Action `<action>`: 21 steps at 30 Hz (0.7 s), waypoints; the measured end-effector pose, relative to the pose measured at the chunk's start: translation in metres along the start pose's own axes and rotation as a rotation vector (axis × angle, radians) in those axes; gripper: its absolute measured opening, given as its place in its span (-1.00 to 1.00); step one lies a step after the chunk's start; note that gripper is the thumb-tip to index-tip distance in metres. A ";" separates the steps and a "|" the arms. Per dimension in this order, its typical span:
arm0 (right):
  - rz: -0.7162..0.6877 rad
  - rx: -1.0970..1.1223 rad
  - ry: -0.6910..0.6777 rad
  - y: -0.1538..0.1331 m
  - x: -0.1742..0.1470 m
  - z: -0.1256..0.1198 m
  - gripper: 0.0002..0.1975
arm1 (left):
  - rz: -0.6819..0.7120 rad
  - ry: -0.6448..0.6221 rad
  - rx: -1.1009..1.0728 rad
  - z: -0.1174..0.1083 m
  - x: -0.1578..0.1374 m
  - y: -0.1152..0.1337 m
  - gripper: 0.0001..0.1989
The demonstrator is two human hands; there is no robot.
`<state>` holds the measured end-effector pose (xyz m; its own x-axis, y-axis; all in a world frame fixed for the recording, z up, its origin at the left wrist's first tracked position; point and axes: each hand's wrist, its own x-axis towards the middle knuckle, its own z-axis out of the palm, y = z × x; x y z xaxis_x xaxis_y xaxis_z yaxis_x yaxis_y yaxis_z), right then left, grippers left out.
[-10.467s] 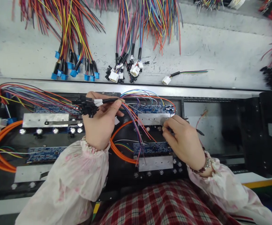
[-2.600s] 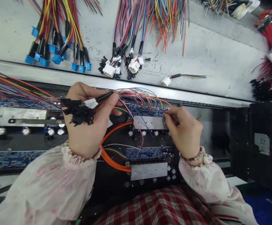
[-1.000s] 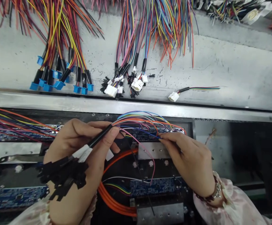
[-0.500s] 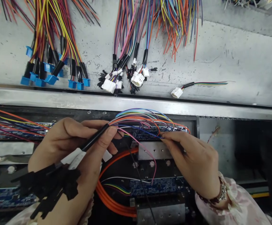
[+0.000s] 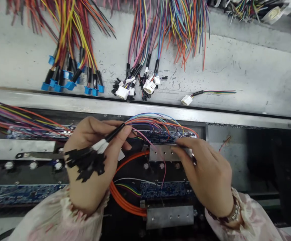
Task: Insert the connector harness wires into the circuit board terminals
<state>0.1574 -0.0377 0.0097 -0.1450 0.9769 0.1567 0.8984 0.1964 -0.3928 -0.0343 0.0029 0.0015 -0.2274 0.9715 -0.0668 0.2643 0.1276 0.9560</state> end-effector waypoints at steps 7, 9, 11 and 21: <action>0.071 0.036 -0.224 -0.001 -0.010 -0.014 -0.88 | 0.096 0.000 -0.101 0.003 -0.001 -0.004 -0.76; 0.133 -0.022 -0.173 0.016 -0.015 -0.025 -0.90 | 0.128 -0.004 -0.138 0.005 -0.002 -0.006 -0.76; 0.141 -0.064 -0.064 0.029 -0.018 -0.032 -0.92 | 0.154 0.006 -0.168 0.006 -0.002 -0.008 -0.75; 0.111 -0.044 0.147 0.046 -0.010 0.000 -0.97 | 0.195 0.018 -0.078 0.009 -0.003 -0.011 -0.78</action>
<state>0.1995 -0.0380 -0.0101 0.0149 0.9689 0.2472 0.9233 0.0815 -0.3753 -0.0281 0.0006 -0.0112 -0.1959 0.9725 0.1259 0.2321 -0.0787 0.9695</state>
